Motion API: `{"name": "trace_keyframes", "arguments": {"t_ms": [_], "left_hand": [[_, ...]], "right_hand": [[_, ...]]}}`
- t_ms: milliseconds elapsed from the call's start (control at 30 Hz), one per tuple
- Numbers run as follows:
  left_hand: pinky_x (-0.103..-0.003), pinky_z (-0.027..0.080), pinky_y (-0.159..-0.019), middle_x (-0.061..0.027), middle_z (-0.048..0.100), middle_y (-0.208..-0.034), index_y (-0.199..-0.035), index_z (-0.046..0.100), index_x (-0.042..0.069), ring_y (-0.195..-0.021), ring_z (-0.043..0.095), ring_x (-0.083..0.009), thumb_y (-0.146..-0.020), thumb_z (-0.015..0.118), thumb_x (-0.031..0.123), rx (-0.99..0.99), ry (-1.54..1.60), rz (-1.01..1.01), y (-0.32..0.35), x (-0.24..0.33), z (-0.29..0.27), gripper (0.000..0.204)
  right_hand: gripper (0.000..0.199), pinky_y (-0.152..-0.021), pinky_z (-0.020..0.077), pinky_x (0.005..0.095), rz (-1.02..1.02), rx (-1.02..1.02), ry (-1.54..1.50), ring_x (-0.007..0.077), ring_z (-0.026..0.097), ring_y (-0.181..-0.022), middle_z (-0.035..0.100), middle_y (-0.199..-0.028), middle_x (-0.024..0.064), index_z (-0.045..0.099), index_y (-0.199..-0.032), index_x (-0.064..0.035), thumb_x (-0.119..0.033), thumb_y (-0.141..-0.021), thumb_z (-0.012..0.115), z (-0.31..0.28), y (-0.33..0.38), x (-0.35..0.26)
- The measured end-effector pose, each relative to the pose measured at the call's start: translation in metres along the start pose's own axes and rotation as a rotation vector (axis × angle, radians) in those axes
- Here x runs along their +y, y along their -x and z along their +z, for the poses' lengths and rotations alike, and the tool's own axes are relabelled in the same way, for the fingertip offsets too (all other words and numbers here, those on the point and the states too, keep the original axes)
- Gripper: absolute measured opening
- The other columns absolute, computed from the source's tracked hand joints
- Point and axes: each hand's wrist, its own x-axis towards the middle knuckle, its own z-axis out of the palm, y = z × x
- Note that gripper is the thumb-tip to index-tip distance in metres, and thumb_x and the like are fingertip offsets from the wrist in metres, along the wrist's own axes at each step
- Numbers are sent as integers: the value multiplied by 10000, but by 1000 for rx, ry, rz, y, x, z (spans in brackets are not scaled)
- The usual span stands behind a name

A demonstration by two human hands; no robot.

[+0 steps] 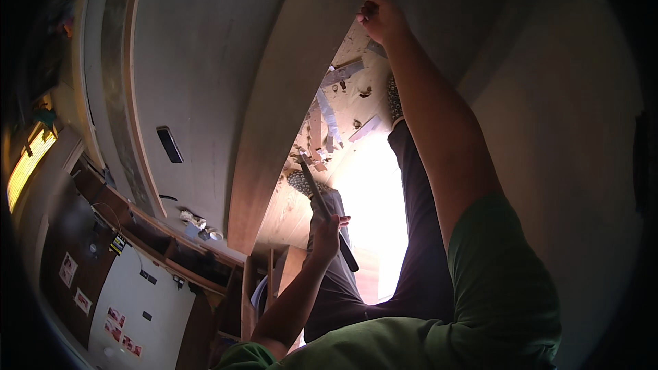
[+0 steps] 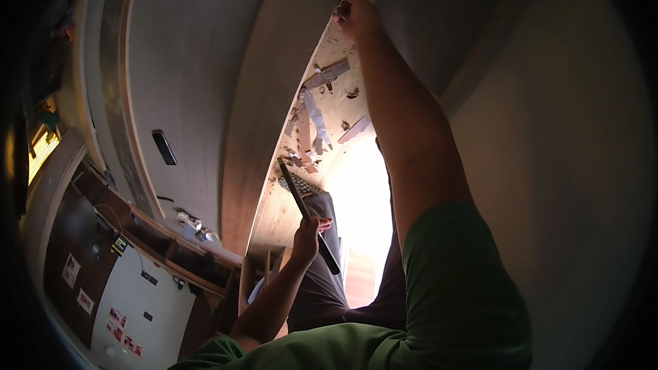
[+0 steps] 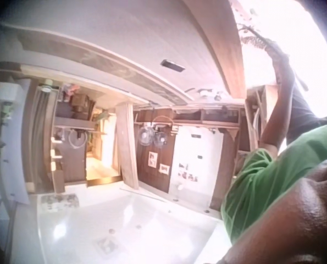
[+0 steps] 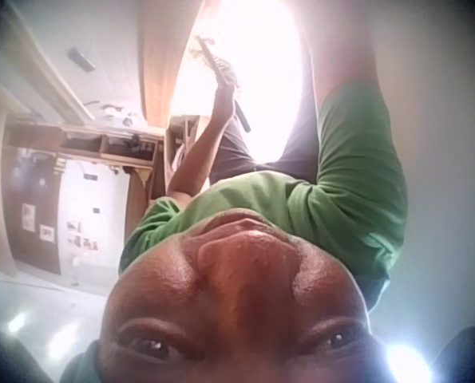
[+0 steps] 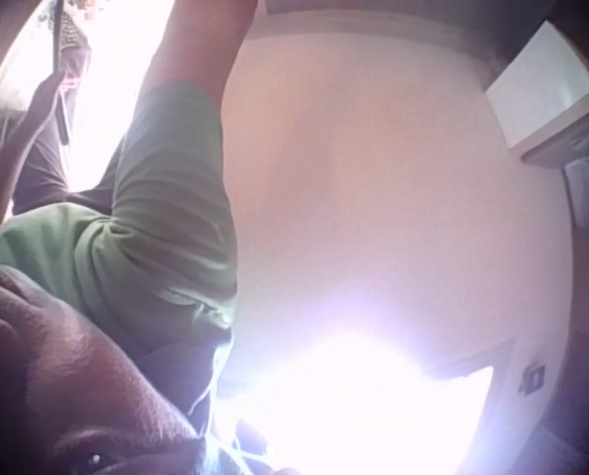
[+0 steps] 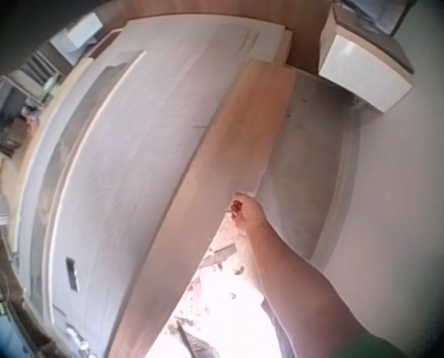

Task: The person uses a scraper to clear debris and material from the surface of a wooden board while it lies on the floor.

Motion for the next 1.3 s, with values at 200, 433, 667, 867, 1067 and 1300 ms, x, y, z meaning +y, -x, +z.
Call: {"name": "trace_keyframes", "arguments": {"t_ms": [200, 433, 667, 867, 1067, 1300], "left_hand": [[-402, 494, -933, -172, 704, -1087, -1089, 648, -41, -1019, 675, -283, -1046, 387, 409, -7, -29, 18, 1, -11, 1, 523], [-380, 510, -902, -181, 709, -1064, -1078, 648, -48, -979, 688, -269, -1051, 407, 361, 9, -11, 39, -2, -16, 5, 476], [-351, 516, -870, -166, 721, -1028, -1079, 657, -43, -954, 693, -238, -1054, 423, 321, 19, -66, 27, 1, -17, 6, 434], [-351, 524, -847, -164, 717, -1017, -1062, 665, -2, -932, 693, -243, -1048, 406, 288, 61, -167, 187, 2, -33, 3, 389], [-341, 496, -910, -161, 692, -1115, -1178, 631, -5, -1020, 668, -253, -1049, 366, 337, 119, -78, 155, 6, 5, -1, 451], [-324, 504, -910, -144, 635, -1239, -1355, 542, 58, -1033, 643, -230, -1037, 434, 304, 161, 62, 357, -4, -2, -6, 416]], "right_hand": [[138, -573, 428, 361, -37, -104, -38, 172, 514, -596, 536, -685, 25, 580, -834, -101, -86, -835, 718, 0, -1, 1], [112, -580, 448, 342, -56, -100, -67, 193, 550, -634, 605, -794, 49, 598, -903, -68, -61, -850, 697, -6, -1, 1], [91, -592, 484, 344, -31, -64, 35, 187, 564, -686, 604, -891, 85, 580, -942, -34, -59, -900, 657, -39, 38, 11], [513, -656, 507, 313, 166, 111, 1263, 119, 614, -810, 628, -884, 65, 624, -1080, -14, -464, -861, 735, -86, 119, 73], [262, -606, 566, 333, 713, -151, 1254, 221, 675, -650, 613, -778, 84, 597, -896, -36, -284, -930, 676, -102, 250, 122], [456, -906, 531, 378, 1049, -596, 1105, 229, 661, -961, 668, -1012, 119, 539, -1222, -2, -109, -839, 763, -52, 382, 150]]}}
